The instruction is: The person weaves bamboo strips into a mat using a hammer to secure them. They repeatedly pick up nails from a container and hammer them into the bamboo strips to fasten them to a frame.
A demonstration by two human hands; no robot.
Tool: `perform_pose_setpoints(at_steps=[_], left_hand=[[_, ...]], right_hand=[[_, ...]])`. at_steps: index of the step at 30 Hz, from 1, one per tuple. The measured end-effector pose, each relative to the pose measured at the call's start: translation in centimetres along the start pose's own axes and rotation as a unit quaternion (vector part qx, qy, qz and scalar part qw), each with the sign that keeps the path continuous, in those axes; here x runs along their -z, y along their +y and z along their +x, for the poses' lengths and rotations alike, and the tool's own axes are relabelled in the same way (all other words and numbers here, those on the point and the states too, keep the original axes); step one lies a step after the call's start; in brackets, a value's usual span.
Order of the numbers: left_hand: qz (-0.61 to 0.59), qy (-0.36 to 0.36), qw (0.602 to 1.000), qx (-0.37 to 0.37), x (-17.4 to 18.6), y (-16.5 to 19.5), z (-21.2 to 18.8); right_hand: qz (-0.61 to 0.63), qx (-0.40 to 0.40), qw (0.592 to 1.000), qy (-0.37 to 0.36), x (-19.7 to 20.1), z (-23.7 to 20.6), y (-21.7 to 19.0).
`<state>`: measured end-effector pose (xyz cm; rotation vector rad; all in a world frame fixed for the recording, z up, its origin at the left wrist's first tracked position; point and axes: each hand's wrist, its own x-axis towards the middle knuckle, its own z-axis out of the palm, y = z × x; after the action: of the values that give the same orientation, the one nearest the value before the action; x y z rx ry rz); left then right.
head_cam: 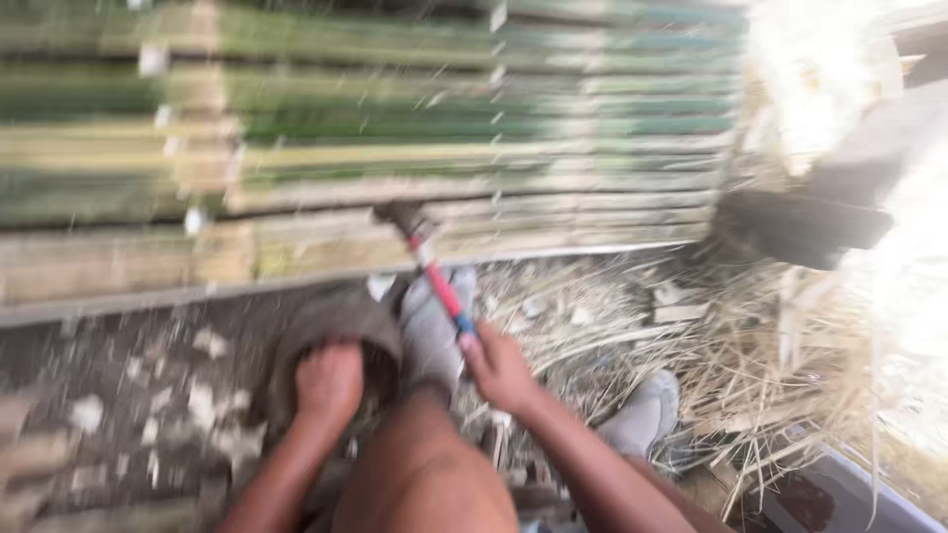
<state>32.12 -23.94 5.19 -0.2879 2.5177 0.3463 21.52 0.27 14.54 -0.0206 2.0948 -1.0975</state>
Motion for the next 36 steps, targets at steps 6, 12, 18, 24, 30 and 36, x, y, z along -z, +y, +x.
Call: perform_pose_setpoints(at_steps=[6, 12, 18, 24, 30, 36], left_hand=[[-0.105, 0.049, 0.991, 0.064, -1.1, -0.4, 1.4], [-0.151, 0.016, 0.984, 0.089, -1.4, -0.1, 1.9], [-0.152, 0.007, 0.987, 0.061, -0.8, -0.7, 3.9], [-0.197, -0.005, 0.980, -0.012, 1.3, -0.4, 3.3], [-0.377, 0.193, 0.890, -0.166, 10.5, 3.8, 2.5], [-0.381, 0.303, 0.837, -0.248, 18.4, 11.8, 16.5]], right_hand=[[-0.056, 0.058, 0.997, 0.014, 1.4, -1.7, -3.3], [-0.063, 0.081, 0.995, 0.013, -0.1, -3.8, -2.8], [-0.049, 0.074, 0.996, -0.002, -0.2, -4.8, -2.0], [-0.015, 0.044, 0.998, 0.044, 1.2, -4.1, -1.7], [-0.028, -0.034, 0.988, 0.149, 4.7, 0.1, -1.0], [-0.046, 0.095, 0.967, 0.233, 9.3, 6.4, -1.6]])
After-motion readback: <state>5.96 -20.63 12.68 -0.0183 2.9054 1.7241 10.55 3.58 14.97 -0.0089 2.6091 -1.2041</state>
